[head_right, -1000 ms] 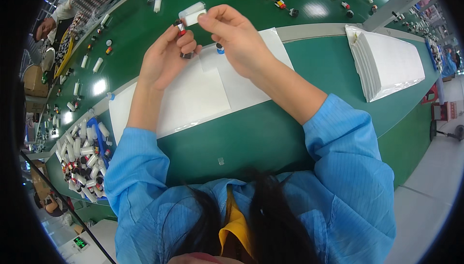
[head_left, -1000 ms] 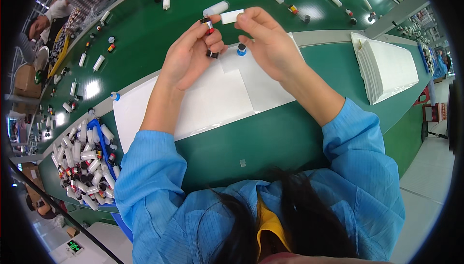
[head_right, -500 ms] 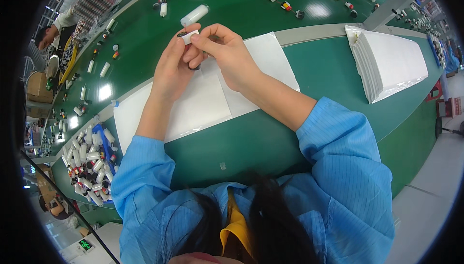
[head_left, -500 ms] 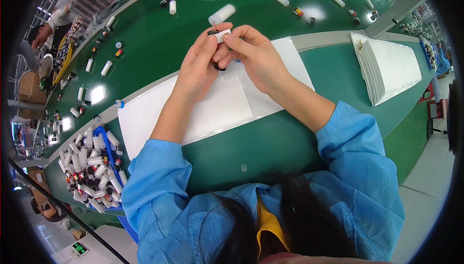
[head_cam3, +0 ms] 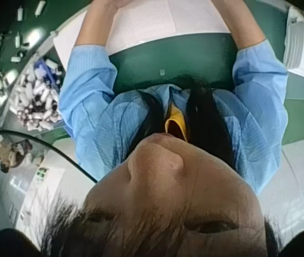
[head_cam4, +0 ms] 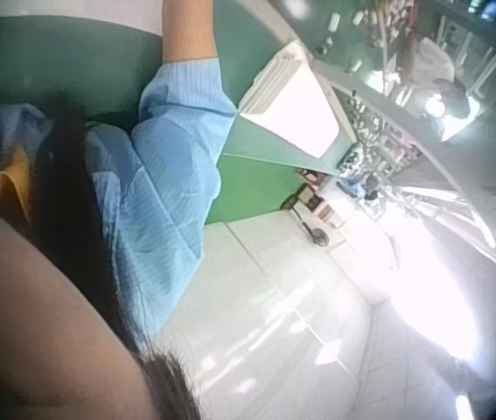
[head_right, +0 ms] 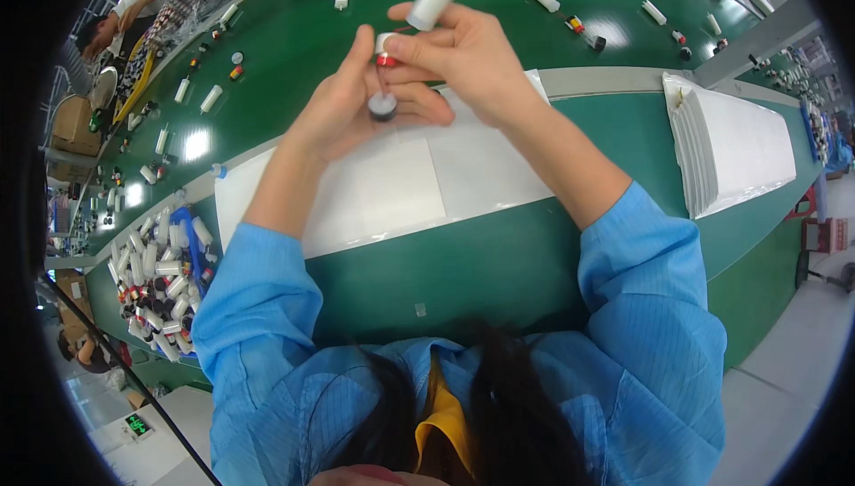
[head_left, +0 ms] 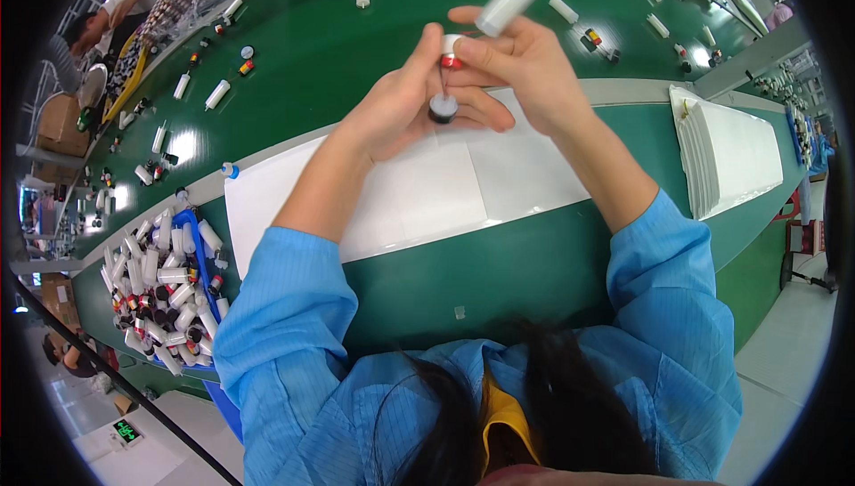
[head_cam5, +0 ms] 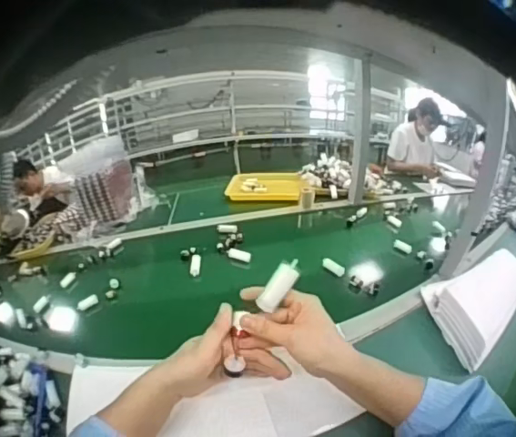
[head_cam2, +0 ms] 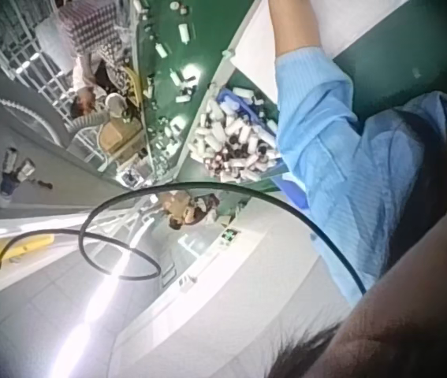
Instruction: The person assembles small cylindrical parts by hand, fitting plastic sleeves and metal rings together on a production line.
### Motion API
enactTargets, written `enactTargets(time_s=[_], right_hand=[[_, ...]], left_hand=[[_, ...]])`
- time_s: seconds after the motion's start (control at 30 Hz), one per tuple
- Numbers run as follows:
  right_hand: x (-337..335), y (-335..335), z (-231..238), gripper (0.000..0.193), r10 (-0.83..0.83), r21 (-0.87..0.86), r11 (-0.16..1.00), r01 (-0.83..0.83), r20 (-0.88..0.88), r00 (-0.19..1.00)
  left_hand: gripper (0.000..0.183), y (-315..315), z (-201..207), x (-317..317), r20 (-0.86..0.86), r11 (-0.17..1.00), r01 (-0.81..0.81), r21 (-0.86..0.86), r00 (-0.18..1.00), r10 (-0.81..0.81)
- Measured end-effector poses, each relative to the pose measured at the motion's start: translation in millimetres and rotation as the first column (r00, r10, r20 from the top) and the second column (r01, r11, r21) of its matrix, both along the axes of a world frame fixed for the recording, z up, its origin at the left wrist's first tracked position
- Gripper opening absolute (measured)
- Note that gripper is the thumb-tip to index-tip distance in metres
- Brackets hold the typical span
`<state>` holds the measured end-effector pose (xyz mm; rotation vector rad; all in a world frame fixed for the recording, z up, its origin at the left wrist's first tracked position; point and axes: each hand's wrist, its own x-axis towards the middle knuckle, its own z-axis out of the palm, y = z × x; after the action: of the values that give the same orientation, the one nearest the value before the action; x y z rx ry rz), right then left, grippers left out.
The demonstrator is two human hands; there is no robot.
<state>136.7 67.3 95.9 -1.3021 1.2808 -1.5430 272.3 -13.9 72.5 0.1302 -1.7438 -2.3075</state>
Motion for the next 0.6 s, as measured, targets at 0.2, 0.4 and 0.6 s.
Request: enactTargets(time_s=[0.2,0.4,0.6], right_hand=[[-59.1,-22.8,11.4,0.057,-0.24,0.061,0.954,0.294,-0.433,0.869],[-104.0,-4.7,-3.3,0.054,-0.408,-0.205,0.778,0.593,-0.883,0.231],[-49.7,1.1,-0.3,0.028,-0.454,-0.325,0.886,0.332,-0.753,0.475]], left_hand=[[0.036,-106.9,-7.5,-23.7,-0.343,-0.09,-0.392,-0.916,0.645,0.683],[0.048,-221.4,-40.1,-37.4,-0.622,-0.814,-0.142,-0.563,0.721,0.305],[0.029,-209.5,-0.4,-30.2,-0.273,0.206,-0.494,-0.845,0.728,0.629]])
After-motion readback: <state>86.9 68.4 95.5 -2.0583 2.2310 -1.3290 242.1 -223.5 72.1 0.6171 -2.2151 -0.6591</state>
